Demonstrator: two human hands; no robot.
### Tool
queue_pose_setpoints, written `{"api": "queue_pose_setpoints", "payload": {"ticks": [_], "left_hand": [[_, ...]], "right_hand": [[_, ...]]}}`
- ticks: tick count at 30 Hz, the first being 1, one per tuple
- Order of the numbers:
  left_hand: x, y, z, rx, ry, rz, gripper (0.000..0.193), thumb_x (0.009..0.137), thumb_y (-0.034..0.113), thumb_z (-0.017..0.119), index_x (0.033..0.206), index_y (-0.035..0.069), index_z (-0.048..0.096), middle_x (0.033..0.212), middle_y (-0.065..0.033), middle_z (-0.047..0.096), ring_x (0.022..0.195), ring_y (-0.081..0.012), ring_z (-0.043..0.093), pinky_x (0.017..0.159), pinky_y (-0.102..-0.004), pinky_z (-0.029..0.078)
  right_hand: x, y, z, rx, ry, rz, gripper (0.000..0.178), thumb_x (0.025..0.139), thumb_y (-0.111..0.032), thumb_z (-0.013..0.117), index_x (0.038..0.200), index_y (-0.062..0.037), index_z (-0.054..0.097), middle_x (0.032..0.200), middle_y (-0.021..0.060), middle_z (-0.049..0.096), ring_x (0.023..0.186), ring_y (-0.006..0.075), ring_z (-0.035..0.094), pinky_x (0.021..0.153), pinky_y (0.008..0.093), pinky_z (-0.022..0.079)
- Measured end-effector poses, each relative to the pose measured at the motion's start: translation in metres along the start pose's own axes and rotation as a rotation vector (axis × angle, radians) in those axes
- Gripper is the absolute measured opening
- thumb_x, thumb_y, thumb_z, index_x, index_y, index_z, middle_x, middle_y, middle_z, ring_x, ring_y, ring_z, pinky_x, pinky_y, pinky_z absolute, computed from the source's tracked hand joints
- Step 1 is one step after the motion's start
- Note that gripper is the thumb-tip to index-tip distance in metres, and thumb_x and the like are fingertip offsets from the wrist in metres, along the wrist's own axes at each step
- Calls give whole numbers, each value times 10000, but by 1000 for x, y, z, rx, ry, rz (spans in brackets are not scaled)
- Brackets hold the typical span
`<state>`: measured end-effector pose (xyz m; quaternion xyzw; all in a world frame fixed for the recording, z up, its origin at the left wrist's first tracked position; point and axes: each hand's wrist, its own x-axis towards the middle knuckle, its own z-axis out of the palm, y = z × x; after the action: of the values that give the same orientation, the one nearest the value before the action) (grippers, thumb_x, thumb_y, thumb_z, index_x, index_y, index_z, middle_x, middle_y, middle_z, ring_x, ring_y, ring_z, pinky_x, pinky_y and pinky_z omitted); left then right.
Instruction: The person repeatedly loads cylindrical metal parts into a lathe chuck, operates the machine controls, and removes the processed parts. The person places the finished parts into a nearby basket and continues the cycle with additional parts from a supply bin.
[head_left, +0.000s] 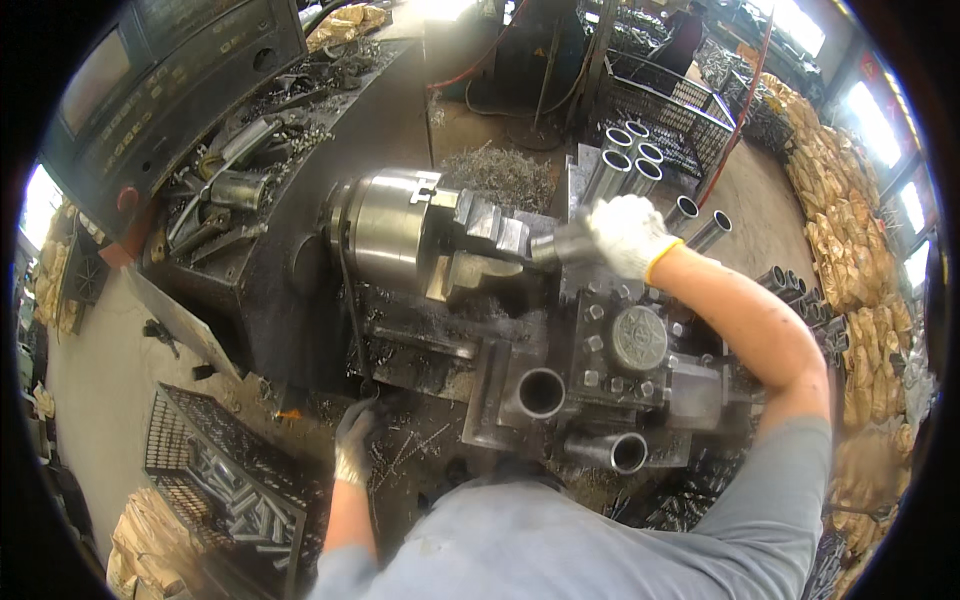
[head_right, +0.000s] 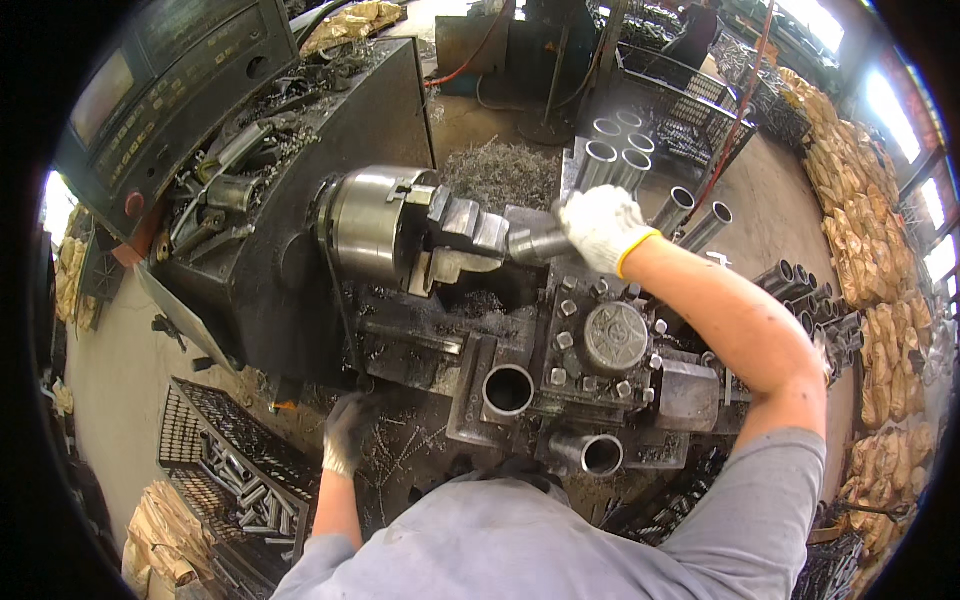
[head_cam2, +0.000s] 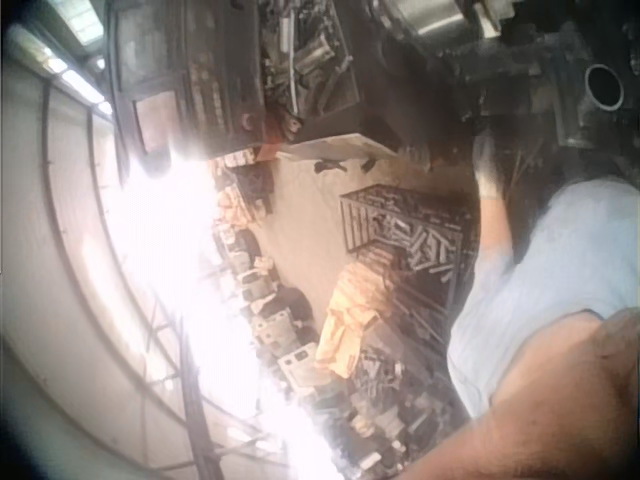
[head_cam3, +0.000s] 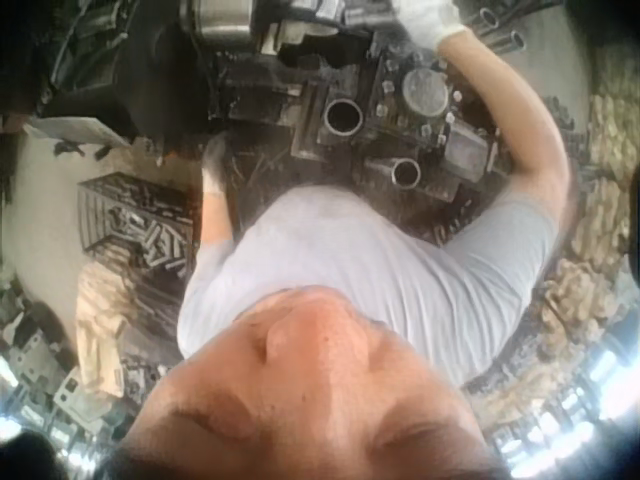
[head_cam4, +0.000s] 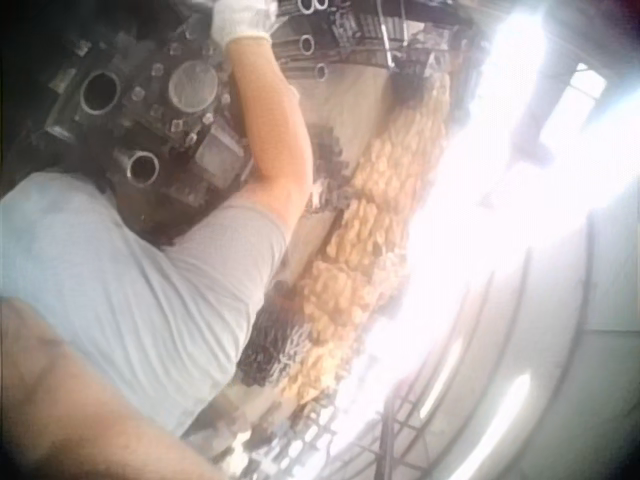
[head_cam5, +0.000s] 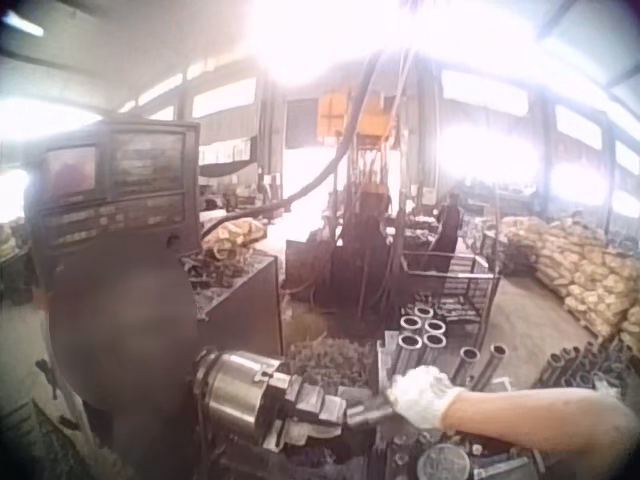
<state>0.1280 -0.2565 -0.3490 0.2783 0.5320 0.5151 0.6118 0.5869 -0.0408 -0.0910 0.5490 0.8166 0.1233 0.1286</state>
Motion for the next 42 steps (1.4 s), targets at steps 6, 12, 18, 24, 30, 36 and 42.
{"api": "queue_pose_setpoints", "payload": {"ticks": [6, 12, 18, 24, 30, 36, 42], "left_hand": [[5, -53, -136, -291, 369, 85, 295, 1037, 409, 656, 1123, 128, 676, 975, -52, 684, 864, -245, 645, 776, -433, 528], [40, -36, -233, -290, 290, 204, 327, 1114, 414, 490, 1031, 145, 658, 870, -20, 634, 788, -205, 601, 742, -367, 503], [32, 2, -199, -350, 581, -1, 412, 1116, 479, 501, 825, 195, 560, 651, 55, 515, 524, -115, 463, 488, -273, 389], [31, 7, -184, 43, 616, 60, 293, 1101, 286, 543, 1076, 36, 694, 868, 19, 585, 753, -114, 532, 658, -270, 462], [-10, 93, -94, 1024, 1076, 685, 418, 1039, 236, 682, 1325, -62, 620, 1248, -179, 727, 1082, -319, 720, 943, -381, 572], [23, 333, 26, 1369, 661, 1473, 394, 988, 91, 700, 1358, -27, 631, 1071, -235, 752, 907, -351, 747, 830, -454, 618], [136, 454, 30, 1664, 688, 542, 861, 1030, 352, 574, 1732, 142, 123, 1204, -305, 740, 1064, -378, 768, 939, -541, 573]], "right_hand": [[48, -14, 72, 554, -259, -51, 654, 687, -376, 824, 1197, 13, 690, 1055, 271, 764, 990, 444, 741, 871, 473, 601], [57, -17, 69, 629, -195, -228, 792, 764, -453, 849, 1346, 16, 585, 1147, 264, 751, 1054, 418, 736, 939, 483, 583], [67, -8, 74, 448, -554, -21, 635, 760, -491, 855, 1050, 70, 785, 1006, 276, 769, 938, 340, 759, 904, 410, 596], [39, -22, 47, 683, -143, 69, 881, 819, -428, 839, 1461, 87, 524, 1297, 279, 718, 1221, 389, 698, 1093, 426, 534], [-153, 0, 4, 981, 412, 477, 405, 890, -171, 768, 1255, -1, 722, 1128, 161, 786, 1029, 226, 756, 947, 350, 571], [-314, -78, 75, 1336, 828, 983, 376, 965, -81, 716, 1309, 65, 674, 1148, 134, 748, 1004, 172, 695, 925, 334, 573], [-387, -130, 112, 1168, 643, 1031, 361, 908, -25, 695, 1258, 68, 705, 1115, 128, 758, 1026, 203, 693, 983, 341, 551]]}}
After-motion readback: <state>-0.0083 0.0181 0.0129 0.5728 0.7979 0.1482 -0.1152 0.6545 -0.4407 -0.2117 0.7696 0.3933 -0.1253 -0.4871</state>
